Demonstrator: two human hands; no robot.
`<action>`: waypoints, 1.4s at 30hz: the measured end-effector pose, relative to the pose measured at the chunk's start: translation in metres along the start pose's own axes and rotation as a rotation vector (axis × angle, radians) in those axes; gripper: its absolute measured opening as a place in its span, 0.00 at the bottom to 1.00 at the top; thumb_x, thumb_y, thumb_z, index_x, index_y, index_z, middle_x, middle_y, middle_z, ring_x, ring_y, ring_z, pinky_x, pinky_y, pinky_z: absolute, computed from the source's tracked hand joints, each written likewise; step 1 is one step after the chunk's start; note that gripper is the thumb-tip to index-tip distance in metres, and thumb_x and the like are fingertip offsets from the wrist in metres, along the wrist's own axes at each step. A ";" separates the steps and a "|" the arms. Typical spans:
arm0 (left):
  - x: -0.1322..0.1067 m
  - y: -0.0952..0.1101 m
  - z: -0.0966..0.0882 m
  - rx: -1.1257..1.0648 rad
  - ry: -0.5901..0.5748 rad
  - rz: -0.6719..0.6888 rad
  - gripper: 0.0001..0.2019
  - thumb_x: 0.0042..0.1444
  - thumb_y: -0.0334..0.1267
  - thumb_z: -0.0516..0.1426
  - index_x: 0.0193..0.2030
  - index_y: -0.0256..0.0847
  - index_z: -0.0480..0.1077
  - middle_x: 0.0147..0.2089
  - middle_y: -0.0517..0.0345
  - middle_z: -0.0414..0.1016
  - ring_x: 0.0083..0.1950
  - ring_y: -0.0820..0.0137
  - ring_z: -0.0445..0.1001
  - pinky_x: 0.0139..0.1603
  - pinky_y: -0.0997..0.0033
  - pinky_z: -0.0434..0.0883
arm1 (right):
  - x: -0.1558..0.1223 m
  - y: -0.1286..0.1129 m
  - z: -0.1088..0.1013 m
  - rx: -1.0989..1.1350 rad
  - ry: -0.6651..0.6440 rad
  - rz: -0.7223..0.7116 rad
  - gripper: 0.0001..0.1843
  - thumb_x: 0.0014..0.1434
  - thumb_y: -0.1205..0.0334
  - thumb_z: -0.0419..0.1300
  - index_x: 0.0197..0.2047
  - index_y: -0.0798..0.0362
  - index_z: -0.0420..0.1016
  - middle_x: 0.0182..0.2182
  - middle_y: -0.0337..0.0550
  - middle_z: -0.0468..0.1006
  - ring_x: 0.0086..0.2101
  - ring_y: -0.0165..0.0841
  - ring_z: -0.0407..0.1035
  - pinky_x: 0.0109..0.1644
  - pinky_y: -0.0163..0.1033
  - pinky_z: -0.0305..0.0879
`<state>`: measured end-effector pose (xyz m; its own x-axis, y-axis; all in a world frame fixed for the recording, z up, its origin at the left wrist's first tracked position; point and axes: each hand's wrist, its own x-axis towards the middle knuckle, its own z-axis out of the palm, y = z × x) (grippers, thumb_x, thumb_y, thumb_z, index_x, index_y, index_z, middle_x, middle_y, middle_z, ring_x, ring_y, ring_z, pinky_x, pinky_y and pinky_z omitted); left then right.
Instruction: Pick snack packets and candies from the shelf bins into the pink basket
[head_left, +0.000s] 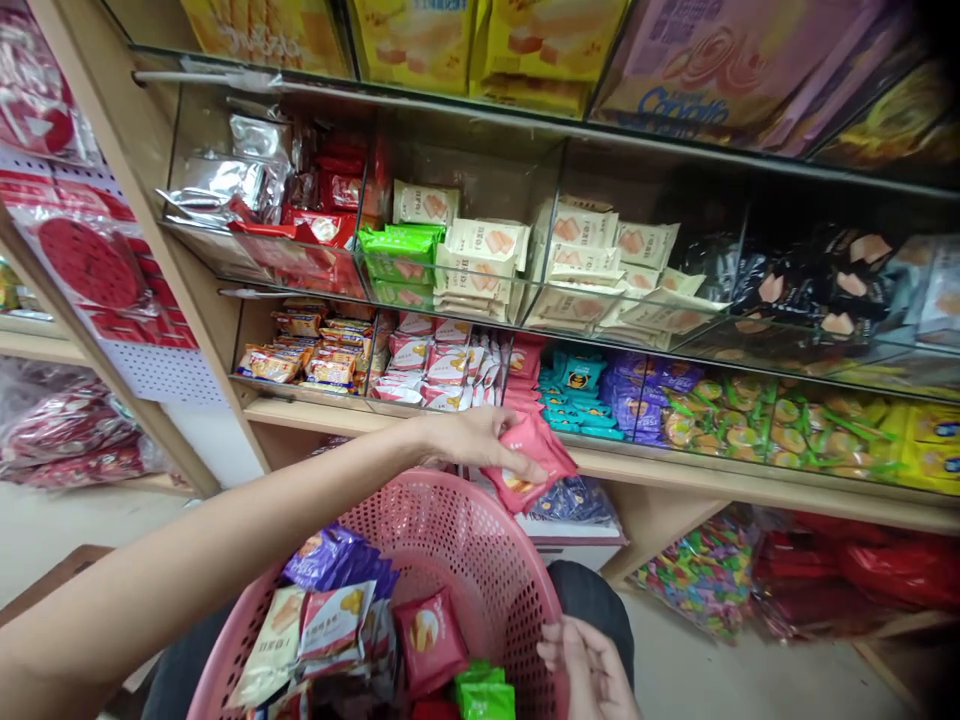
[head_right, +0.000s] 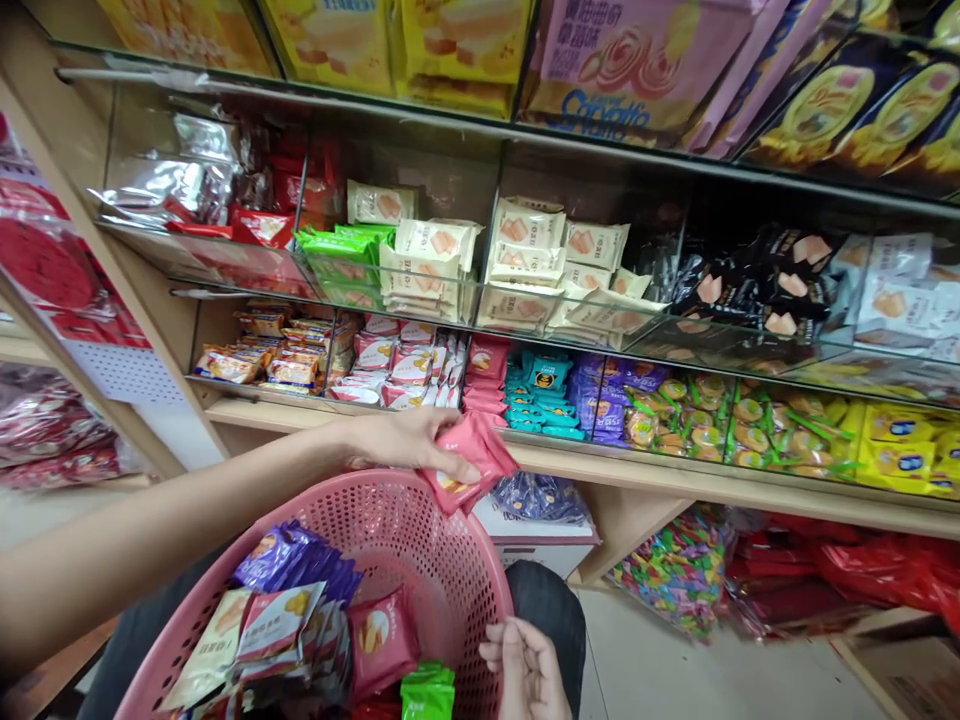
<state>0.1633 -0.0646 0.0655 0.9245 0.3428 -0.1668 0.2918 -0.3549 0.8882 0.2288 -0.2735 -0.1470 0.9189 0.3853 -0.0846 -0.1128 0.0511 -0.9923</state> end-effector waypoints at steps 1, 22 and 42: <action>-0.005 -0.010 0.001 -0.115 -0.063 -0.049 0.25 0.41 0.46 0.66 0.43 0.34 0.67 0.39 0.55 0.74 0.40 0.67 0.73 0.40 0.67 0.69 | 0.000 0.000 -0.001 -0.014 -0.013 0.001 0.25 0.45 0.41 0.64 0.34 0.56 0.72 0.25 0.43 0.79 0.24 0.32 0.72 0.29 0.35 0.69; -0.042 -0.094 0.034 -0.225 -0.326 -0.236 0.23 0.33 0.44 0.69 0.37 0.41 0.70 0.35 0.66 0.72 0.41 0.69 0.68 0.43 0.74 0.63 | -0.004 -0.030 0.015 -0.027 -0.522 0.188 0.26 0.53 0.45 0.59 0.52 0.49 0.68 0.56 0.47 0.68 0.48 0.40 0.69 0.45 0.42 0.72; -0.070 -0.077 0.042 0.214 -0.124 -0.027 0.41 0.43 0.52 0.65 0.62 0.40 0.55 0.58 0.45 0.63 0.57 0.55 0.64 0.54 0.59 0.64 | -0.021 -0.031 0.035 0.331 -0.499 0.560 0.24 0.48 0.56 0.68 0.46 0.48 0.66 0.41 0.36 0.74 0.37 0.32 0.72 0.42 0.42 0.74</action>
<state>0.0862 -0.0981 -0.0092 0.9349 0.2497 -0.2524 0.3499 -0.5274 0.7742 0.2002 -0.2510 -0.1109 0.4257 0.7954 -0.4315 -0.6824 -0.0310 -0.7303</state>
